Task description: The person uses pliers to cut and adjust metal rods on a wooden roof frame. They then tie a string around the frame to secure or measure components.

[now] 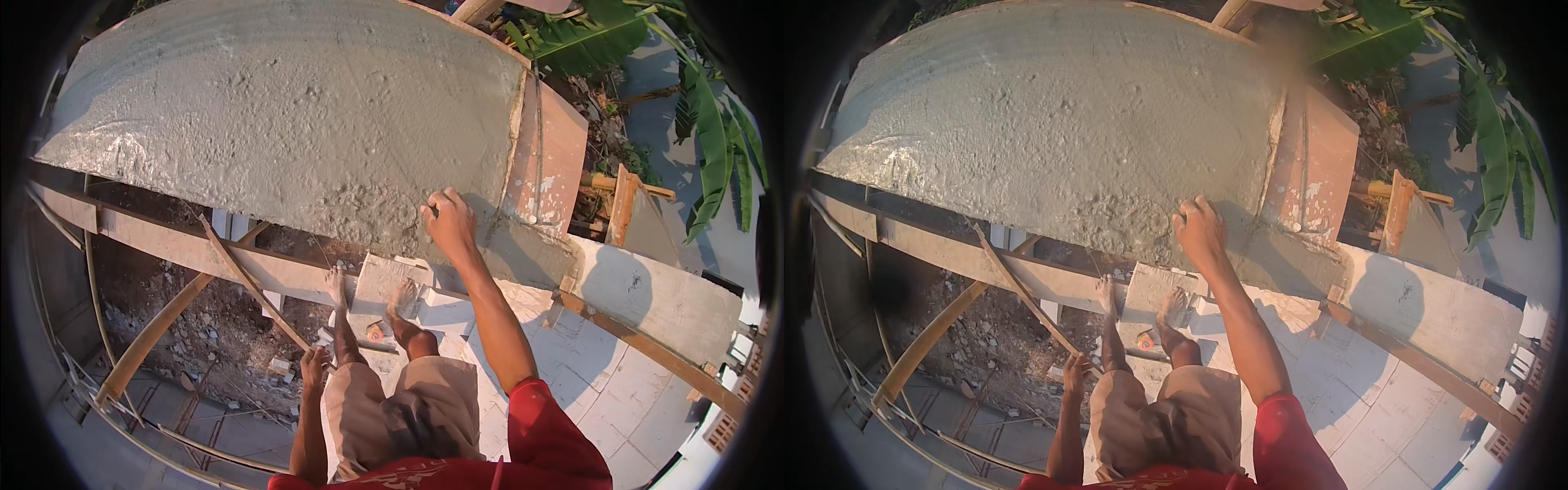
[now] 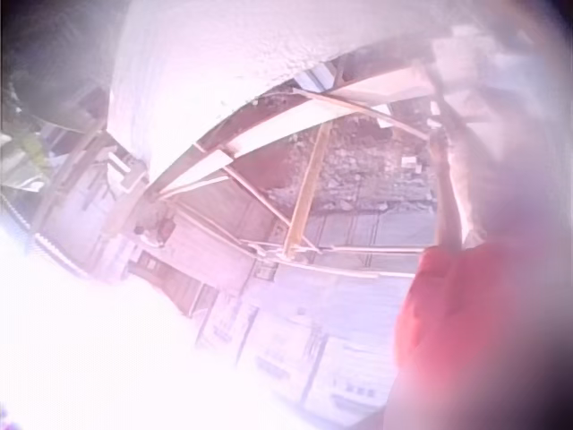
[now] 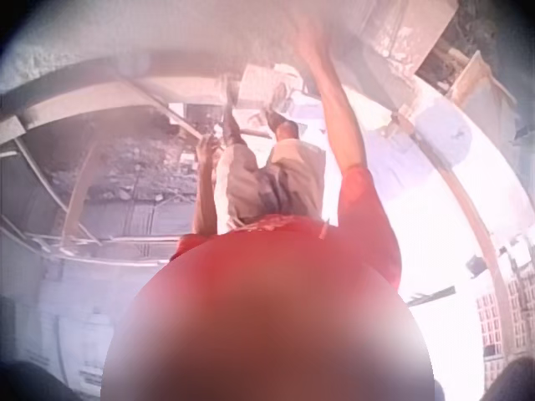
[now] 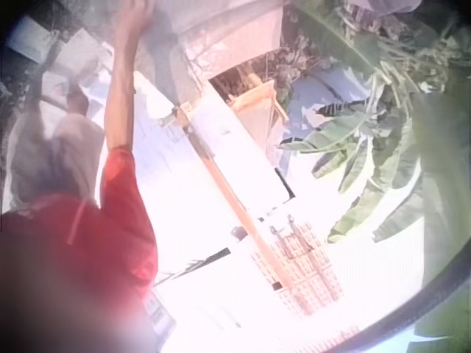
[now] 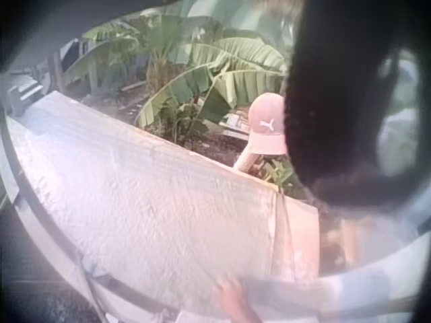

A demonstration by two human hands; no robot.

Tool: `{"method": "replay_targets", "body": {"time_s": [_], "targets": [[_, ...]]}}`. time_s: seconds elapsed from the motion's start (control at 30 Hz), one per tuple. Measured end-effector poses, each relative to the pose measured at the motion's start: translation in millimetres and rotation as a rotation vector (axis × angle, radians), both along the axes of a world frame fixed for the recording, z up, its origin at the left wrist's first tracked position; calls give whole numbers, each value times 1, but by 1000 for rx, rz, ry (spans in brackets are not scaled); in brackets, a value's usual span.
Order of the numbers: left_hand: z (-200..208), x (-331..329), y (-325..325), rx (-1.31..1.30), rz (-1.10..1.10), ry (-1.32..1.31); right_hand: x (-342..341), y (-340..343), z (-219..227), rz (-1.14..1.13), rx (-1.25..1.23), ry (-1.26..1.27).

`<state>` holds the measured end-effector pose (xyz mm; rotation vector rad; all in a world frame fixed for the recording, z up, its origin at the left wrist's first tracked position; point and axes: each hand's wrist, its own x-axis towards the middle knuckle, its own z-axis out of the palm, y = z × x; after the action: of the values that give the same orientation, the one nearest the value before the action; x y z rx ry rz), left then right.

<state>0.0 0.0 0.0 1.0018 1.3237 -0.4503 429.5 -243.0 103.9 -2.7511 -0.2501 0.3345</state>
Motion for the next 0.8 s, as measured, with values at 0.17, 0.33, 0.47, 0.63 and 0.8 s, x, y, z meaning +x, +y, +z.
{"method": "replay_targets", "body": {"time_s": [0.17,0.33,0.47,0.63,0.8], "targets": [[38,74,35,138,-224,-283,-6,17,-4,41,144,-262],[131,202,26,34,-360,-427,-76,3,78,33,349,-225],[217,304,-1,-580,11,-741,-178,-28,145,82,523,-190],[284,373,-29,-701,492,-816,-348,-108,205,124,142,-37],[342,368,-82,-135,103,-927,-452,-165,238,-389,-77,500]]}}
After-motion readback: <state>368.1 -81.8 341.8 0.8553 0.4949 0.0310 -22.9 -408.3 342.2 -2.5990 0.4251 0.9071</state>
